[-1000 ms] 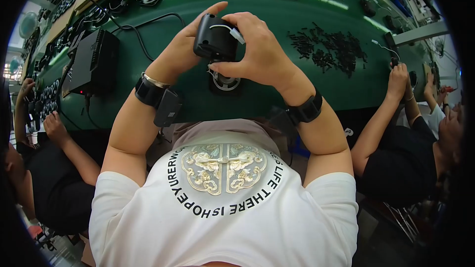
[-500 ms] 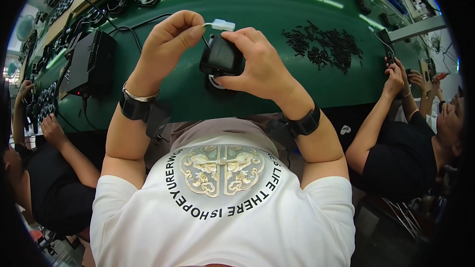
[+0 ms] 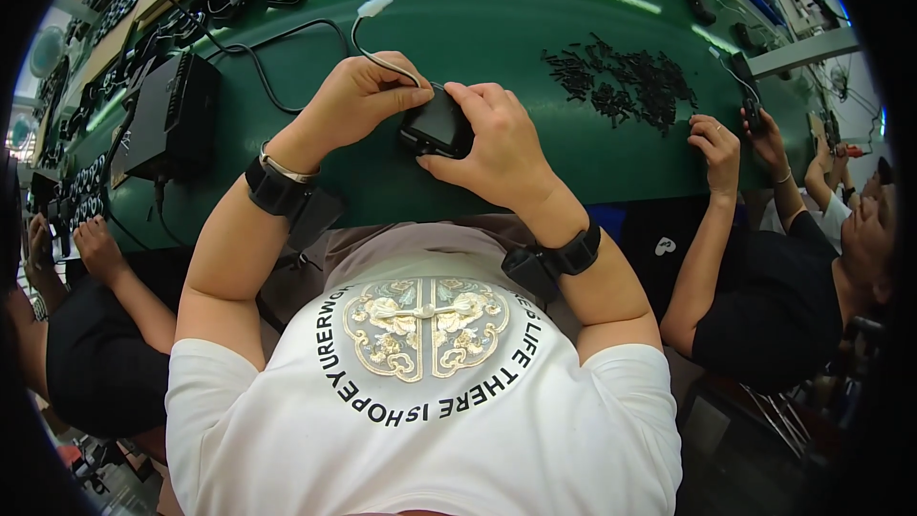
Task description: The person picks up a speaker and a housing, fits them together, and inserts screws into the holes by hand. They then place the assembly back on the table and reach for another speaker and housing to repeat the process.
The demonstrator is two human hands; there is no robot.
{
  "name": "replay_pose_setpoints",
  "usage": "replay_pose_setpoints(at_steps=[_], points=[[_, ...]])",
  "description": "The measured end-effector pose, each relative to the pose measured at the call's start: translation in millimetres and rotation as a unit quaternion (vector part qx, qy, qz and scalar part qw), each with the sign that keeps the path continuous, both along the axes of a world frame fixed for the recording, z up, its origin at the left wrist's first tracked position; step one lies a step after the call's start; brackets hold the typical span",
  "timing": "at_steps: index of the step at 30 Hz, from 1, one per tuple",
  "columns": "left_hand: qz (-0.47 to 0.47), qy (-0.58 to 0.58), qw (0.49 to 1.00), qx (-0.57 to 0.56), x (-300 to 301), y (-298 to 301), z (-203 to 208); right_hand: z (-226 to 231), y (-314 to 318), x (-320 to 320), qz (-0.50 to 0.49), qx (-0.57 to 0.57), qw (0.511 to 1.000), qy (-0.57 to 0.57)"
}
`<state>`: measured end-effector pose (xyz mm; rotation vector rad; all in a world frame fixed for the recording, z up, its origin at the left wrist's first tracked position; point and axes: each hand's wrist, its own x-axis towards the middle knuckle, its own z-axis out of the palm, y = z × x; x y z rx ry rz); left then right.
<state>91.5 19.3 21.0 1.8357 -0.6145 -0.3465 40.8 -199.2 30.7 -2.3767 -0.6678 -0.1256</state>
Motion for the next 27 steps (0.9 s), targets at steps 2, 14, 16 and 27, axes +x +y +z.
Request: replay_pose_setpoints(at_steps=[2, 14, 16, 27], points=[[0.007, 0.054, 0.998, -0.021, 1.5, 3.1, -3.6, -2.6, 0.9, -4.1, -0.006, -0.013, 1.000, -0.017], [-0.116, -0.242, 0.957, 0.110, 0.5, -3.9, -5.5, 0.0, -2.5, -14.8, -0.028, -0.057, 0.996, -0.065], [-0.093, -0.245, 0.958, 0.115, -2.9, -4.7, -6.2, 0.8, -4.5, -14.2, -0.025, -0.085, 0.993, -0.077], [-0.058, -0.289, 0.950, 0.107, -6.0, -8.3, -10.7, 8.2, -8.0, -6.9, 0.008, -0.107, 0.993, -0.046]])
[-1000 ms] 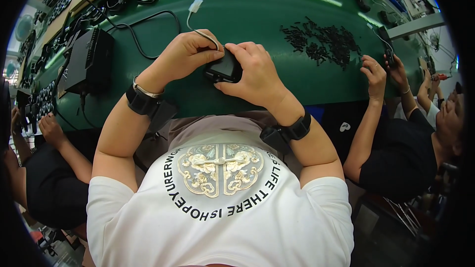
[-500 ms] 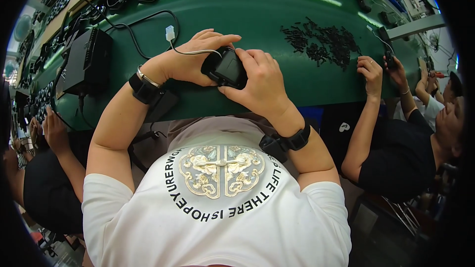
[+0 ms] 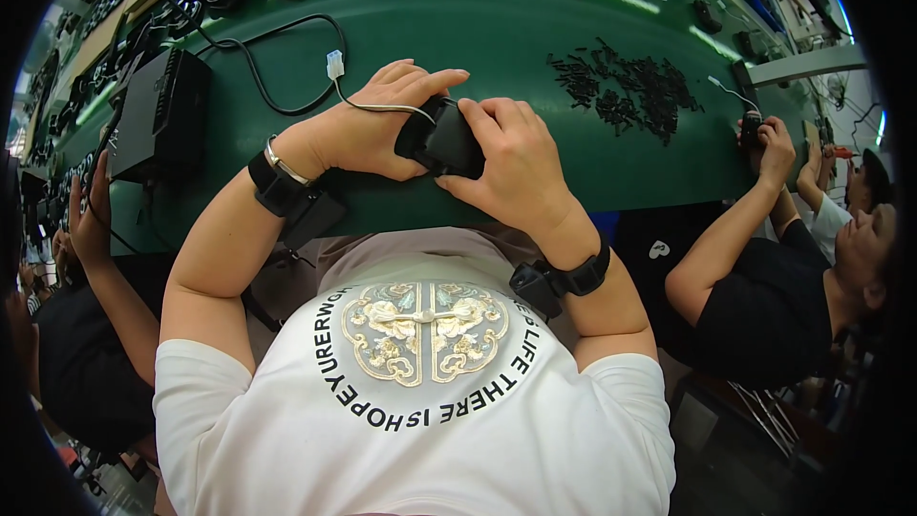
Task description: The person picks up a speaker and a housing, fits them together, and inserts screws into the holes by hand. They then place the assembly back on the table and reach for another speaker and housing to repeat the process.
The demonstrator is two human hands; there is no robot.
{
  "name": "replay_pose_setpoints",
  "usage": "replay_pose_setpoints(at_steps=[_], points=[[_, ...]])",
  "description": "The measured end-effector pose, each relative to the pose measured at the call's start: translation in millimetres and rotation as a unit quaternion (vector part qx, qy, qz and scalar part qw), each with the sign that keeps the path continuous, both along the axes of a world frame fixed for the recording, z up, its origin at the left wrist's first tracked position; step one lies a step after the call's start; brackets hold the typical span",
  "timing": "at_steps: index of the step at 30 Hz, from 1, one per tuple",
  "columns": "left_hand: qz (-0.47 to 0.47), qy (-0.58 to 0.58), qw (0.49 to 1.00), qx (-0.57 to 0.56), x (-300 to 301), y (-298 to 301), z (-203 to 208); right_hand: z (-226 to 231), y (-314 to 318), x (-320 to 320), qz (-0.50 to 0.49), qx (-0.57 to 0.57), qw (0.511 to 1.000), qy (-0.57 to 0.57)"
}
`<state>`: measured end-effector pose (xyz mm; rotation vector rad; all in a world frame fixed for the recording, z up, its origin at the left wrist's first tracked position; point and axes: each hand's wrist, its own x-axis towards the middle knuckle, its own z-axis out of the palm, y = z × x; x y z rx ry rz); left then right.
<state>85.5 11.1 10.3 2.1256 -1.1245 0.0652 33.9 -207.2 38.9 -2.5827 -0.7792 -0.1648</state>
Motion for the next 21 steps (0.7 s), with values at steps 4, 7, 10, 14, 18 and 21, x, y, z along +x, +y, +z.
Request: replay_pose_setpoints(at_steps=[4, 7, 10, 14, 18, 21], points=[[-0.017, 0.031, 0.999, -0.002, -0.2, 1.0, 1.5, 2.4, 0.1, -0.7, 0.005, -0.011, 1.000, 0.001], [-0.019, 0.025, 0.999, -0.003, 0.3, 0.5, 2.0, 1.3, 0.1, -2.1, 0.001, -0.016, 1.000, -0.003], [-0.024, 0.056, 0.998, -0.030, -1.3, 3.0, 3.5, -2.4, 1.0, -4.6, -0.005, -0.015, 1.000, -0.011], [0.064, 0.108, 0.992, 0.033, -24.3, 5.5, 15.6, -7.6, -2.7, -2.6, 0.009, -0.010, 0.999, -0.043], [0.139, 0.118, 0.983, 0.037, -58.0, -3.3, 25.8, -13.2, 4.0, -5.1, -0.020, -0.013, 0.997, -0.075], [0.189, 0.019, 0.982, 0.024, -68.0, -21.9, 12.0, -16.9, 15.8, -7.7, -0.066, -0.031, 0.991, -0.116]])
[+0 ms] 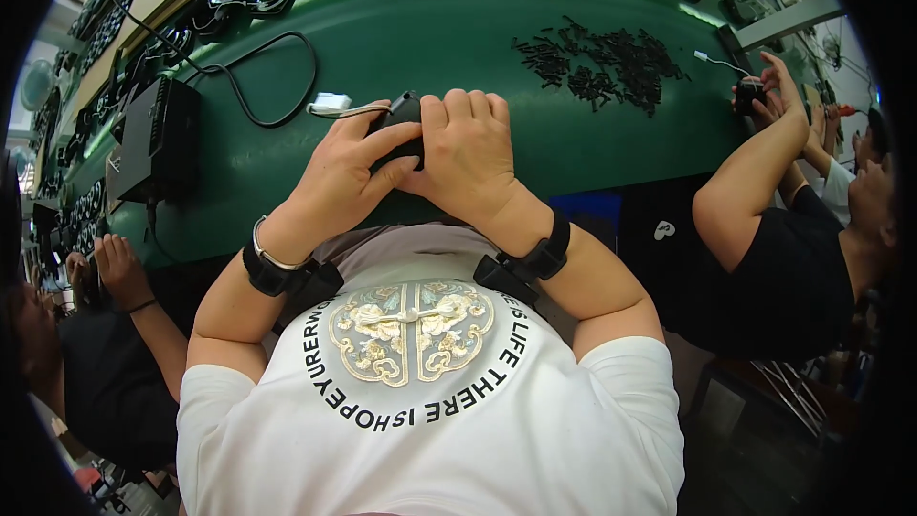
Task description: The person picks up a speaker and a housing, fits them together, and inserts screws into the holes by hand. They then place the assembly back on the table and reach for another speaker and housing to repeat the process.
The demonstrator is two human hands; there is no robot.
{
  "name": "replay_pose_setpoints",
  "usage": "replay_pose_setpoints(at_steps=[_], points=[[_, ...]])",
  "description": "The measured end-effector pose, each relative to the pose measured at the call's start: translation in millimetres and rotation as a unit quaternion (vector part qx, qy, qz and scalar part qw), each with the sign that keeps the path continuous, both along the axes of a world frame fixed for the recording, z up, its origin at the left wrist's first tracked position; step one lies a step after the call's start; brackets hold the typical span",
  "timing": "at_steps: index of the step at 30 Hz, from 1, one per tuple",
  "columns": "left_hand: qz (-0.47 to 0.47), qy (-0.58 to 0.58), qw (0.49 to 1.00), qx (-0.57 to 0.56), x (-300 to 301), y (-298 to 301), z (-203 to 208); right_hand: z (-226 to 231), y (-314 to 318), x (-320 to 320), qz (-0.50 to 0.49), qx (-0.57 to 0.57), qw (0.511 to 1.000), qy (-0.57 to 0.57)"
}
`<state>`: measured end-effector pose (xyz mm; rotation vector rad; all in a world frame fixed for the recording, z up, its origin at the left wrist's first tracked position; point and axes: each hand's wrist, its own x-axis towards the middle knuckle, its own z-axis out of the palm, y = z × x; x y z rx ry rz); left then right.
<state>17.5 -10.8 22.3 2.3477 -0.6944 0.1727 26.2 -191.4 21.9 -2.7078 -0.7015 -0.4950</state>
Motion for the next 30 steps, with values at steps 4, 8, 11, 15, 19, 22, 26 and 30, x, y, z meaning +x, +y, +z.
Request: replay_pose_setpoints(at_steps=[4, 8, 11, 15, 19, 22, 26, 30], points=[[0.025, -0.083, 0.996, 0.029, -5.6, -3.6, -5.8, 7.4, -6.9, -1.6, 0.052, 0.013, 0.997, 0.047], [0.033, -0.099, 0.992, 0.069, -10.9, -4.1, 1.6, 24.0, -29.4, 25.4, 0.122, 0.132, 0.973, 0.142], [0.031, -0.093, 0.991, 0.087, -14.1, -4.8, 4.6, 15.7, -7.7, 44.7, 0.135, 0.142, 0.976, 0.094], [0.029, -0.071, 0.993, 0.088, -12.2, -3.7, -3.3, 2.6, 14.1, 56.7, 0.149, 0.057, 0.983, 0.086], [0.021, -0.048, 0.997, 0.062, -8.4, -4.9, -7.4, -0.8, 6.3, 51.7, 0.182, 0.086, 0.980, -0.004], [0.026, -0.043, 0.998, 0.032, -8.8, -4.8, -7.8, 11.2, -7.5, 48.0, 0.183, 0.203, 0.962, -0.007], [0.042, -0.045, 0.998, 0.017, -9.5, -5.3, -4.1, 17.8, -88.3, 44.4, 0.027, 0.229, 0.972, 0.047], [0.009, -0.047, 0.999, 0.006, -5.1, -5.6, -3.3, -2.5, -128.4, 46.9, -0.030, 0.153, 0.988, 0.021]])
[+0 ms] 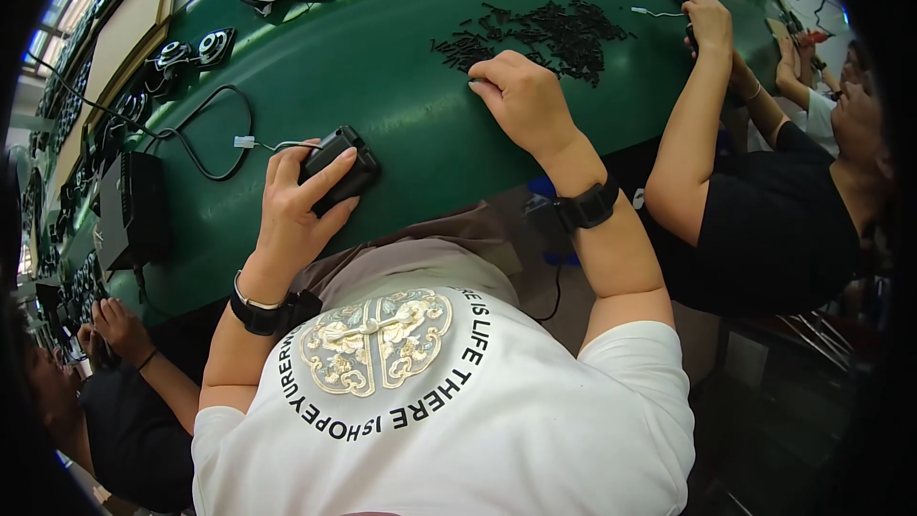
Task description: The person picks up a speaker and a housing, fits them together, and inserts screws into the holes by hand. They then place the assembly back on the table and reach for another speaker and housing to repeat the process.
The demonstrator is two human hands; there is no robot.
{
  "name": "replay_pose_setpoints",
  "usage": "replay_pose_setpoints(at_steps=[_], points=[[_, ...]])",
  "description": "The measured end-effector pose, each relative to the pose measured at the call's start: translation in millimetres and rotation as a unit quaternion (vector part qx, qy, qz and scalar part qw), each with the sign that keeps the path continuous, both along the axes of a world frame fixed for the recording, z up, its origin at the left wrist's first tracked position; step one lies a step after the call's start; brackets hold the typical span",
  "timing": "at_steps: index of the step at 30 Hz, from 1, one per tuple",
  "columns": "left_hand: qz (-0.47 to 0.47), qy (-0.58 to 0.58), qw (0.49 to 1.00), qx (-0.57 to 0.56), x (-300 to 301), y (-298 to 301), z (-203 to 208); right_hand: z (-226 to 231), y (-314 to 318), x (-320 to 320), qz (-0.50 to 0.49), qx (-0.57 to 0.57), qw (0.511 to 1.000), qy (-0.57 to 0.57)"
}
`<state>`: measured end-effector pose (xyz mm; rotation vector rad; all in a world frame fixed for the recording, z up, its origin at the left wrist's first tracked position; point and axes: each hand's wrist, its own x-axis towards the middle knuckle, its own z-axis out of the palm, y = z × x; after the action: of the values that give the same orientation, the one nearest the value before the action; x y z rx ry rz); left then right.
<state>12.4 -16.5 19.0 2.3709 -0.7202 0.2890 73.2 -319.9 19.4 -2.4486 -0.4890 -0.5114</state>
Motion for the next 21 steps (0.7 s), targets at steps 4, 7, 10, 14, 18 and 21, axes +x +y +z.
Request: replay_pose_setpoints(at_steps=[4, 7, 10, 14, 18, 21], points=[[-0.022, 0.006, 1.000, -0.005, 4.2, 1.8, 0.2, -2.5, -1.9, 5.3, 0.023, -0.066, 0.998, -0.005], [-0.038, 0.013, 0.999, -0.011, 4.0, 2.0, 1.1, -1.9, 0.2, 10.0, 0.040, -0.114, 0.993, 0.006], [-0.038, 0.011, 0.999, -0.012, 5.2, -2.5, -0.2, -0.9, -2.1, 11.5, 0.013, -0.254, 0.967, -0.014], [-0.026, 0.015, 0.999, -0.014, 3.6, 1.2, -1.6, 28.2, 33.9, -2.9, 0.102, 0.139, 0.961, 0.216], [-0.034, 0.019, 0.999, -0.017, 3.7, 0.9, 0.1, 19.2, 83.5, -9.8, 0.179, 0.274, 0.890, 0.317], [-0.031, 0.019, 0.999, -0.017, 2.9, 0.6, 0.8, 7.0, 96.4, -3.0, 0.182, 0.235, 0.904, 0.308]])
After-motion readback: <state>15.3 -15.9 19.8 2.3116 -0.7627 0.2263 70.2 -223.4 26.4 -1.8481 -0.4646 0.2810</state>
